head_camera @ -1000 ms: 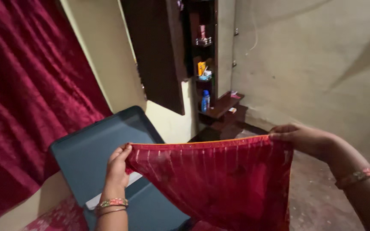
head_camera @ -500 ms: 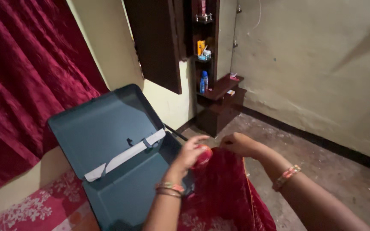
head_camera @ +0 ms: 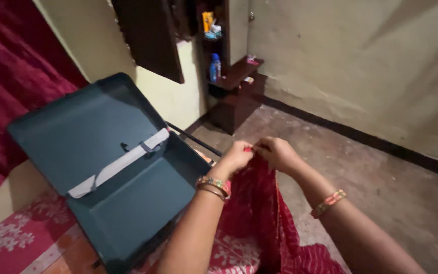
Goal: The person stands beside a bed with an open suitcase and folds a red patterned garment, repeatedly aligning its edges and smoothing the fabric by hand while preparing it to be placed in the suitcase.
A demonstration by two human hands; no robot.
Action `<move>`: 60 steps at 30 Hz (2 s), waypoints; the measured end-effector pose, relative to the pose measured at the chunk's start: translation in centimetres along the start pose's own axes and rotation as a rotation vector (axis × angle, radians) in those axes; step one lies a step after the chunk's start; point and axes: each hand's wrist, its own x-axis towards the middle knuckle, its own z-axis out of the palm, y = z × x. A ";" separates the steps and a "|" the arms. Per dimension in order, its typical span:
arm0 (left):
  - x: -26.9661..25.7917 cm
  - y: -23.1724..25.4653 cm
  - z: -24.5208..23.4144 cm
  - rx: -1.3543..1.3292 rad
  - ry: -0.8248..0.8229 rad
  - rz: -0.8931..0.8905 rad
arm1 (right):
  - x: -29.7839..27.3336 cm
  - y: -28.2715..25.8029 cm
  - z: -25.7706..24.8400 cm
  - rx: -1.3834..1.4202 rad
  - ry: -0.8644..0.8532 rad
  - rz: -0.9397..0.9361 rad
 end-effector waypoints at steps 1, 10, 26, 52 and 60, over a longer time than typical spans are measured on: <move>-0.2 1.2 0.4 0.080 0.038 -0.022 | -0.5 0.7 0.4 -0.016 0.102 -0.091; -2.0 6.9 2.0 0.266 0.183 0.083 | -5.3 8.9 7.7 0.750 0.388 -0.024; -1.4 8.0 2.6 -0.135 0.375 0.287 | -17.2 15.5 19.8 0.551 0.487 0.533; -4.5 13.0 1.5 -0.039 0.483 0.451 | -13.7 8.6 18.2 0.006 0.296 0.742; -2.8 13.1 -1.9 0.043 0.641 0.560 | -13.9 13.5 16.6 -0.127 0.399 0.673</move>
